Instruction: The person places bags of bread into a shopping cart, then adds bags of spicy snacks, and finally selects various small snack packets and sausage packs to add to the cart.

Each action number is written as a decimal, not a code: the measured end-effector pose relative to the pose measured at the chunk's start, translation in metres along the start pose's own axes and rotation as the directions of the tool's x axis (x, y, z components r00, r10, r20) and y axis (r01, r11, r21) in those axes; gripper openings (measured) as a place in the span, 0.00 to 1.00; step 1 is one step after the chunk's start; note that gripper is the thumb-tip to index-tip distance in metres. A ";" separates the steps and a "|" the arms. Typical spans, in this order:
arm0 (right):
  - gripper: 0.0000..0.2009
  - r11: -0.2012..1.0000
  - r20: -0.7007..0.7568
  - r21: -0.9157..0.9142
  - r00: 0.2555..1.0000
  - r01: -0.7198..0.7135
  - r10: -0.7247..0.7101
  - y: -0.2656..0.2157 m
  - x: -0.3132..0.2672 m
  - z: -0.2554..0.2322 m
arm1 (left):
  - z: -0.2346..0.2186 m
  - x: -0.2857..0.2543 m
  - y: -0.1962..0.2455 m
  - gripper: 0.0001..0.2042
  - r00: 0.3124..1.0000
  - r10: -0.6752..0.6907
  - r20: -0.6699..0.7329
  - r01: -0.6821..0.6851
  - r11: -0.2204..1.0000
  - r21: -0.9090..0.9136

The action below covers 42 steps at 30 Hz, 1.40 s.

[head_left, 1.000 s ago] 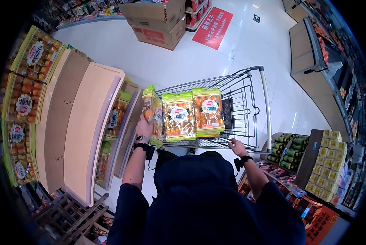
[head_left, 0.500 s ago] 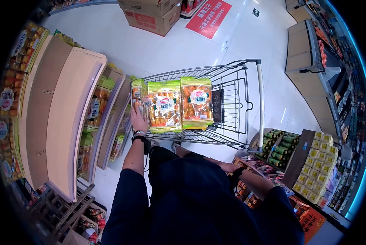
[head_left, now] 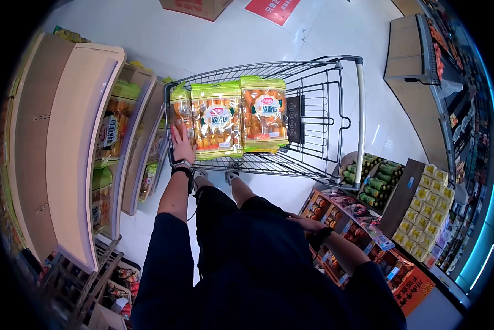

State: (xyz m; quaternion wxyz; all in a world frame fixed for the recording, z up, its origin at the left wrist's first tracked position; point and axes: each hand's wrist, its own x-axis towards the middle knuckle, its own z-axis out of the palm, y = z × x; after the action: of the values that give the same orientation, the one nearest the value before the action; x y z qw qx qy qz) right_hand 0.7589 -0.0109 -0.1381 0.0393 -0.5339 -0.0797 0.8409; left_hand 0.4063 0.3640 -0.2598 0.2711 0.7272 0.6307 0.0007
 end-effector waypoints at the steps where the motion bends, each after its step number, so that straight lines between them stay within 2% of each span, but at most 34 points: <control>1: 0.35 1.000 -0.002 0.006 1.000 -0.005 0.005 0.007 -0.001 0.005 | 0.006 0.001 -0.004 0.46 0.989 0.065 -0.135 -0.059 0.997 0.051; 2: 0.34 0.999 -0.021 0.050 1.000 0.017 -0.016 0.015 -0.003 0.012 | 0.003 0.008 -0.004 0.46 0.990 0.066 -0.128 -0.061 0.997 0.049; 3: 0.33 0.995 -0.040 0.093 0.999 0.039 -0.035 0.020 -0.005 0.017 | -0.011 0.017 0.001 0.47 0.998 -0.045 0.051 0.043 0.998 0.034; 4: 0.33 0.995 -0.043 0.098 0.999 0.034 -0.030 0.017 -0.009 0.020 | -0.015 0.027 0.002 0.48 0.961 -0.153 0.229 0.148 0.988 0.039; 5: 0.33 0.997 -0.061 0.070 0.998 0.012 -0.008 0.011 -0.014 0.020 | -0.002 0.038 -0.009 0.47 0.989 -0.068 0.128 0.058 0.995 0.084; 8: 0.33 0.999 -0.072 -0.034 0.997 -0.027 0.025 0.007 -0.010 0.015 | -0.020 0.045 -0.002 0.46 0.998 0.000 0.058 -0.009 0.988 0.155; 10: 0.34 0.974 -0.111 -0.213 0.992 -0.079 0.057 0.006 -0.015 0.008 | -0.012 0.048 0.001 0.46 0.997 -0.013 0.073 -0.002 0.981 0.195; 12: 0.34 0.984 -0.173 -0.146 0.982 -0.100 0.074 -0.008 -0.030 0.003 | 0.003 0.043 -0.001 0.47 0.996 -0.037 0.086 0.013 0.964 0.265; 13: 0.34 0.990 -0.230 -0.079 0.969 -0.114 0.093 -0.017 -0.037 0.003 | 0.006 0.042 0.004 0.48 0.976 -0.126 0.176 0.082 0.968 0.239; 14: 0.31 0.987 -0.320 -0.152 0.941 0.061 -0.107 0.007 -0.023 -0.017 | 0.022 0.040 -0.005 0.48 0.976 -0.124 0.179 0.079 0.969 0.236; 16: 0.25 0.936 -0.507 -0.218 0.787 0.277 -0.351 -0.030 -0.054 -0.006 | 0.073 0.044 -0.036 0.53 0.996 -0.059 0.072 0.040 0.970 0.239; 17: 0.22 0.904 -0.581 -0.301 0.693 0.303 -0.426 -0.045 -0.068 -0.005 | 0.060 0.046 -0.024 0.54 0.971 -0.169 0.169 0.145 0.979 0.146; 18: 0.20 0.867 -0.639 -0.385 0.587 0.316 -0.498 -0.059 -0.083 -0.007 | 0.053 0.053 -0.019 0.54 0.971 -0.166 0.172 0.142 0.979 0.143; 19: 0.17 0.798 -0.662 -0.518 0.447 0.309 -0.602 -0.077 -0.102 -0.008 | 0.051 0.061 -0.014 0.56 0.958 -0.197 0.207 0.161 0.971 0.176; 20: 0.15 0.692 -0.645 -0.683 0.252 0.234 -0.722 -0.085 -0.115 -0.015 | 0.053 0.069 -0.011 0.57 0.944 -0.228 0.241 0.179 0.961 0.210; 21: 0.15 0.713 -0.703 -0.682 0.125 0.162 -0.701 -0.091 -0.128 -0.022 | 0.055 0.076 -0.016 0.58 0.943 -0.205 0.263 0.149 0.965 0.217; 22: 0.16 0.552 -0.547 -0.834 -0.137 0.002 -0.826 -0.107 -0.138 -0.026 | 0.056 0.075 -0.011 0.58 0.940 -0.206 0.273 0.148 0.965 0.217; 23: 0.20 0.529 -0.484 -0.842 -0.284 -0.108 -0.828 -0.111 -0.137 -0.045 | 0.044 0.080 -0.006 0.58 0.943 -0.193 0.271 0.139 0.969 0.205; 24: 0.22 0.545 -0.455 -0.813 -0.361 -0.206 -0.814 -0.118 -0.136 -0.062 | 0.033 0.080 0.001 0.58 0.946 -0.179 0.269 0.130 0.973 0.193; 25: 0.24 0.608 -0.518 -0.767 -0.362 -0.203 -0.775 -0.122 -0.135 -0.076 | 0.025 0.070 0.007 0.54 0.943 -0.187 0.274 0.149 0.976 0.156; 26: 0.19 0.548 -0.409 -0.770 -0.407 -0.327 -0.817 -0.124 -0.129 -0.090 | 0.027 0.058 0.003 0.54 0.946 -0.186 0.267 0.145 0.976 0.164; 27: 0.15 0.729 -0.689 -0.676 -0.258 -0.108 -0.677 -0.116 -0.126 -0.112 | 0.038 0.044 -0.008 0.51 0.975 -0.133 0.178 0.107 0.983 0.148; 28: 0.13 0.871 -0.874 -0.487 -0.037 0.072 -0.485 -0.108 -0.124 -0.130 | 0.041 0.030 -0.012 0.48 0.993 -0.079 0.087 0.067 0.989 0.135; 29: 0.13 0.872 -0.876 -0.482 -0.040 0.084 -0.480 -0.104 -0.122 -0.137 | 0.035 0.015 -0.012 0.45 0.998 -0.025 0.051 0.013 0.975 0.222; 30: 0.13 0.835 -0.844 -0.536 -0.072 0.125 -0.531 -0.100 -0.121 -0.143 | 0.040 0.003 -0.026 0.46 0.991 0.116 -0.067 -0.102 0.977 0.187; 32: 0.14 0.793 -0.812 -0.583 -0.112 0.175 -0.572 -0.102 -0.122 -0.150 | 0.029 -0.029 -0.025 0.47 0.973 0.018 -0.229 0.033 0.976 0.215; 33: 0.15 0.799 -0.830 -0.550 -0.053 0.242 -0.555 -0.108 -0.126 -0.146 | 0.034 -0.044 -0.032 0.48 0.957 -0.109 -0.267 0.165 0.966 0.199; 34: 0.15 0.801 -0.837 -0.519 0.013 0.300 -0.547 -0.113 -0.130 -0.148 | 0.060 -0.061 -0.048 0.49 0.905 -0.218 -0.364 0.298 0.938 0.178; 35: 0.17 0.805 -0.845 -0.473 0.073 0.357 -0.529 -0.110 -0.129 -0.158 | 0.082 -0.073 -0.058 0.51 0.841 -0.439 -0.316 0.453 0.891 -0.032; 36: 0.17 0.806 -0.846 -0.472 0.073 0.357 -0.528 -0.109 -0.130 -0.161 | 0.104 -0.078 -0.075 0.53 0.817 -0.538 -0.209 0.469 0.829 -0.304; 38: 0.20 0.814 -0.871 -0.350 0.158 0.463 -0.465 -0.109 -0.131 -0.163 | 0.110 -0.074 -0.074 0.53 0.859 -0.497 -0.127 0.359 0.760 -0.541; 39: 0.21 0.787 -0.859 -0.392 0.117 0.476 -0.499 -0.106 -0.123 -0.171 | 0.108 -0.067 -0.073 0.53 0.859 -0.496 -0.127 0.359 0.761 -0.541; 41: 0.20 0.778 -0.866 -0.397 0.083 0.488 -0.494 -0.105 -0.119 -0.170 | 0.098 -0.050 -0.071 0.52 0.814 -0.580 0.026 0.546 0.749 -0.376; 42: 0.20 0.768 -0.871 -0.402 0.050 0.499 -0.489 -0.105 -0.117 -0.167 | 0.103 -0.046 -0.080 0.52 0.815 -0.579 0.026 0.545 0.750 -0.375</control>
State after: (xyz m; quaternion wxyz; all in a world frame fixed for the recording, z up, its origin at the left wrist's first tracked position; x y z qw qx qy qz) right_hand 0.9579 0.0897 -0.0846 0.3651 -0.8633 -0.2125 0.2761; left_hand 0.3588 0.2864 -0.3633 0.3599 0.4392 0.8202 0.0698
